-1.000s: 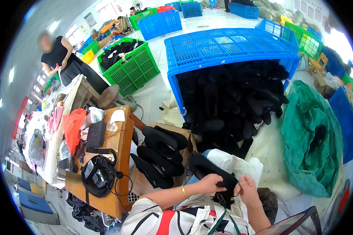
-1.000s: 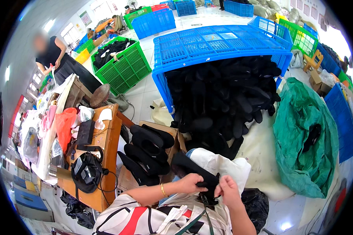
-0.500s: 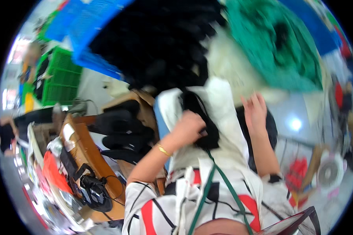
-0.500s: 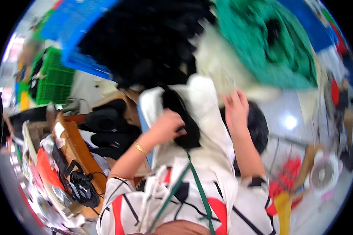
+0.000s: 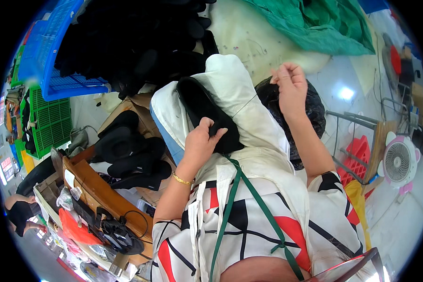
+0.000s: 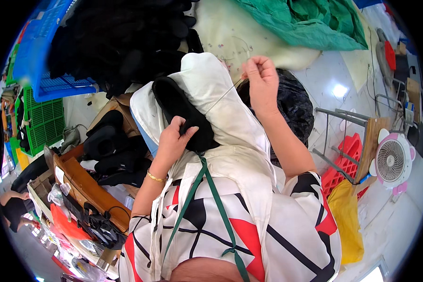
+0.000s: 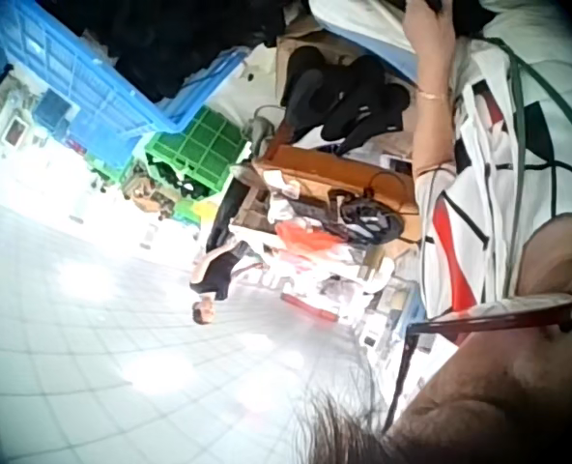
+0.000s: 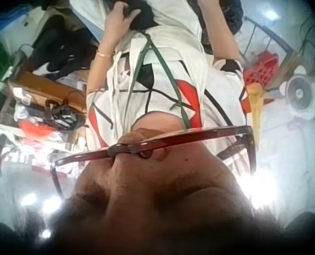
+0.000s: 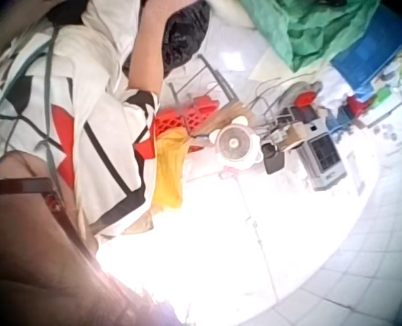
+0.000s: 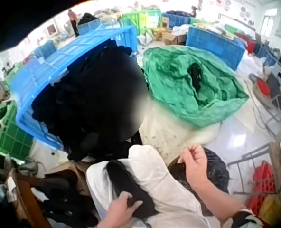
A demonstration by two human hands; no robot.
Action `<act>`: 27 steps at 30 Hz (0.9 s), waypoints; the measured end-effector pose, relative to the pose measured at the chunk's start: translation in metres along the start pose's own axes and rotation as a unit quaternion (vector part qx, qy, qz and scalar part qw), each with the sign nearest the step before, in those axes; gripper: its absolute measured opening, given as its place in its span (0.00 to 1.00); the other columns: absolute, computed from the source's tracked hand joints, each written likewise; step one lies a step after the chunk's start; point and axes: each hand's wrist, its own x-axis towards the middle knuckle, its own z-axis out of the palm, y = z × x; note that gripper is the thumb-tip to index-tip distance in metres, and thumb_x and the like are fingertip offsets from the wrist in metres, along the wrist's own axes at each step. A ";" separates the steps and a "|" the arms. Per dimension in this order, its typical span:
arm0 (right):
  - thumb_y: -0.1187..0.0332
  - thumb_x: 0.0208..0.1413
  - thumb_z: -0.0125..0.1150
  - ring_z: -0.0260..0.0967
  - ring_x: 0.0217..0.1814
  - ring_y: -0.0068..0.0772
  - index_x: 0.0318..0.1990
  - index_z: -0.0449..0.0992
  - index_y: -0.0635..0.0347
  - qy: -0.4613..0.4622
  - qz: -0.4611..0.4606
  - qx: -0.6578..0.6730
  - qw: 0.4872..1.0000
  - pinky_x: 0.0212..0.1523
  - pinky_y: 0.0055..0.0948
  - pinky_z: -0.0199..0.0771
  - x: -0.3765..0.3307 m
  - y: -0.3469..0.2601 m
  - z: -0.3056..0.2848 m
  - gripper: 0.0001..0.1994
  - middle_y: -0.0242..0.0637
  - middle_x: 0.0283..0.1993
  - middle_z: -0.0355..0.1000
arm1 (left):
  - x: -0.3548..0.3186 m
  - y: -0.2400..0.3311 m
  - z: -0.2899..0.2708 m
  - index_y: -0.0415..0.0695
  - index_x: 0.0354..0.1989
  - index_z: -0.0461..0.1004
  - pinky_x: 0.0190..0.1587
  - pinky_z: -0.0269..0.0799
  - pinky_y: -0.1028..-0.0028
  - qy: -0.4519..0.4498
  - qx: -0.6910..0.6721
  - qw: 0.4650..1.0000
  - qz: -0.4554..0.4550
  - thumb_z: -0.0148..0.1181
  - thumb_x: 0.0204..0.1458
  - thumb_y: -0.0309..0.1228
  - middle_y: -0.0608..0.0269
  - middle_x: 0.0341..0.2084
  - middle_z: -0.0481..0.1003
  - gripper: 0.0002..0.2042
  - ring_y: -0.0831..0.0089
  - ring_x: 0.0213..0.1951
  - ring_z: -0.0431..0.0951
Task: The person sits on the floor and hand-sews a black shoe using a needle and thread. They repeatedly insert the needle into the shoe's sole and pull the thread tight to secure the stitching. The person works on one shoe at a time, occasionally adjusting their grip and the thread.
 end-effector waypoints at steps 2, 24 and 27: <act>0.71 0.66 0.55 0.68 0.31 0.18 0.44 0.70 0.61 0.030 -0.070 -0.061 0.995 0.37 0.19 0.71 0.004 -0.011 -0.006 0.04 0.30 0.34 0.71 | 0.000 -0.001 0.002 0.38 0.36 0.68 0.32 0.70 0.61 0.031 -0.024 0.999 0.021 0.65 0.55 0.36 0.48 0.25 0.73 0.15 0.49 0.28 0.74; 0.68 0.62 0.59 0.72 0.26 0.25 0.44 0.78 0.58 -0.354 0.062 -0.223 0.906 0.30 0.24 0.72 -0.099 0.015 0.043 0.07 0.34 0.31 0.77 | -0.020 -0.023 0.008 0.39 0.42 0.74 0.21 0.68 0.81 -0.023 -0.575 0.774 -0.263 0.58 0.62 0.33 0.60 0.28 0.79 0.09 0.78 0.20 0.73; 0.69 0.59 0.59 0.76 0.30 0.41 0.44 0.78 0.58 -0.334 0.058 -0.269 0.901 0.32 0.30 0.74 -0.096 0.014 0.046 0.09 0.43 0.33 0.78 | -0.020 -0.022 0.007 0.40 0.41 0.75 0.20 0.67 0.80 -0.020 -0.587 0.761 -0.275 0.58 0.62 0.33 0.60 0.28 0.79 0.08 0.78 0.19 0.72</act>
